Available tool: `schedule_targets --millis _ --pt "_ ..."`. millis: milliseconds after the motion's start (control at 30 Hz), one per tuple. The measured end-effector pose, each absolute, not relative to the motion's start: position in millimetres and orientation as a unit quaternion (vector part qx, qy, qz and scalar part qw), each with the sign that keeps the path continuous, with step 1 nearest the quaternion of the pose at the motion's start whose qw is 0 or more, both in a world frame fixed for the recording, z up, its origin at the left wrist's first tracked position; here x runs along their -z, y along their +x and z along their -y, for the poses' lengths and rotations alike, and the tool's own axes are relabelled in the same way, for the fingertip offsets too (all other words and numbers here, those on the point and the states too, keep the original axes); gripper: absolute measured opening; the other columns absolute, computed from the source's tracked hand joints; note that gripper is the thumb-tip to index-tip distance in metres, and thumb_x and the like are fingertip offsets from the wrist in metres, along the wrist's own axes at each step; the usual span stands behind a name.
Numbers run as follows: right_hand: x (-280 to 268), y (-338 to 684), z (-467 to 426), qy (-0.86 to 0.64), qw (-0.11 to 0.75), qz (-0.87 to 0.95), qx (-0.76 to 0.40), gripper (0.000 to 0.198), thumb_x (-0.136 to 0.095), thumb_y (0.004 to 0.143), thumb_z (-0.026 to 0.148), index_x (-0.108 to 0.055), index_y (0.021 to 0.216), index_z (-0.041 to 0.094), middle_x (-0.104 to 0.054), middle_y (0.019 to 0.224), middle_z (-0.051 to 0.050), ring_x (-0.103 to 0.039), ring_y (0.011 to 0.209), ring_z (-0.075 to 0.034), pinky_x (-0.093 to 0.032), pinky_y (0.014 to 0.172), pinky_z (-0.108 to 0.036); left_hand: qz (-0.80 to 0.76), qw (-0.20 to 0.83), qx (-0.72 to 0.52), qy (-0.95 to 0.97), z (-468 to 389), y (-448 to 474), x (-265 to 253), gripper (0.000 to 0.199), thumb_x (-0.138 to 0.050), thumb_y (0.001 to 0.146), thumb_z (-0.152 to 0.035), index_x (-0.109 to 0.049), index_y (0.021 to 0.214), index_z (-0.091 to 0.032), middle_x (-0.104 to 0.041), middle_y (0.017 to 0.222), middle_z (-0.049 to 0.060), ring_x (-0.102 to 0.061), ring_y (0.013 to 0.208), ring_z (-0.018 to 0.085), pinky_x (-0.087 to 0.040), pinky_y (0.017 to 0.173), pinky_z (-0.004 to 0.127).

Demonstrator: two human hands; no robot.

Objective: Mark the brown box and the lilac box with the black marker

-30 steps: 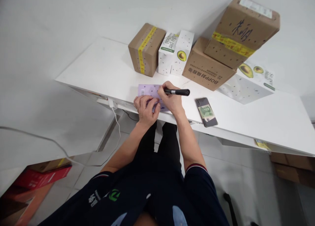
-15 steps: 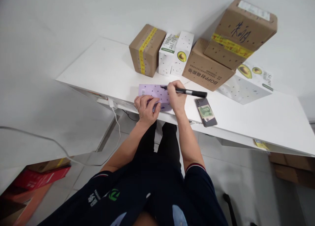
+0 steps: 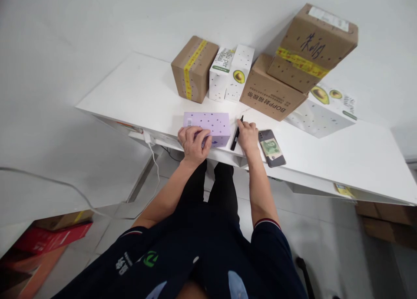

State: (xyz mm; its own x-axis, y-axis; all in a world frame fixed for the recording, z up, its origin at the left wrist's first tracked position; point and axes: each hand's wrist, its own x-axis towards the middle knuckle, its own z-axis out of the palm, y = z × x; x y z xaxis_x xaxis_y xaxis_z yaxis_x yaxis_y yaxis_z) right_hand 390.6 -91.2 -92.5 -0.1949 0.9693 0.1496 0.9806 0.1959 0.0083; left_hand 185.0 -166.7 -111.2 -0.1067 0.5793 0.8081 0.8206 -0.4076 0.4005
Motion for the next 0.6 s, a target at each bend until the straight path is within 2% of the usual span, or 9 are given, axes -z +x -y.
schedule_targets --millis 100,233,300,433,500,600 --pt "98 389 91 -0.632 0.055 0.772 0.044 0.059 -0.035 0.092 0.011 -0.042 0.15 0.021 -0.059 0.13 -0.018 -0.048 0.11 -0.033 -0.044 0.088 -0.045 0.537 0.117 0.511 -0.661 166 184 112 0.027 -0.053 0.093 -0.042 -0.073 0.099 -0.024 -0.065 0.101 0.01 -0.053 0.107 0.026 -0.029 0.108 0.047" --pt "105 411 109 -0.666 0.133 0.733 0.035 0.056 -0.033 0.094 0.017 -0.04 0.149 0.016 -0.057 0.132 -0.02 -0.048 0.115 -0.032 -0.04 0.095 -0.048 0.549 0.107 0.498 -0.662 166 183 115 0.029 -0.053 0.093 -0.044 -0.072 0.098 -0.024 -0.066 0.103 0.011 -0.053 0.108 0.026 -0.029 0.109 0.047" --pt "107 432 127 -0.712 0.16 0.683 0.036 0.057 -0.043 0.093 0.031 -0.041 0.148 0.015 -0.053 0.136 -0.021 -0.045 0.12 -0.035 -0.038 0.097 -0.053 0.553 0.103 0.494 -0.663 166 182 116 0.029 -0.053 0.092 -0.044 -0.073 0.098 -0.024 -0.066 0.103 0.011 -0.053 0.108 0.026 -0.029 0.109 0.048" --pt "109 476 159 -0.811 0.148 0.566 0.003 0.088 -0.063 0.077 0.059 -0.036 0.149 0.017 -0.041 0.145 -0.025 -0.037 0.126 -0.044 -0.036 0.096 -0.059 0.554 0.095 0.5 -0.659 165 183 118 0.029 -0.055 0.091 -0.044 -0.073 0.099 -0.024 -0.066 0.103 0.011 -0.053 0.108 0.027 -0.028 0.109 0.049" --pt "111 491 167 -0.813 0.136 0.566 -0.024 0.092 -0.063 0.074 0.063 -0.036 0.149 0.016 -0.044 0.144 -0.024 -0.038 0.125 -0.043 -0.036 0.097 -0.058 0.545 0.098 0.509 -0.658 164 183 118 0.028 -0.055 0.091 -0.043 -0.073 0.099 -0.024 -0.066 0.103 0.011 -0.054 0.108 0.027 -0.029 0.109 0.05" --pt "111 498 169 -0.789 0.133 0.599 -0.033 0.084 -0.06 0.078 0.06 -0.041 0.145 0.013 -0.052 0.136 -0.024 -0.043 0.121 -0.039 -0.036 0.099 -0.053 0.543 0.078 0.511 -0.662 164 183 119 0.028 -0.055 0.091 -0.044 -0.073 0.1 -0.024 -0.065 0.104 0.011 -0.053 0.11 0.027 -0.028 0.109 0.051"
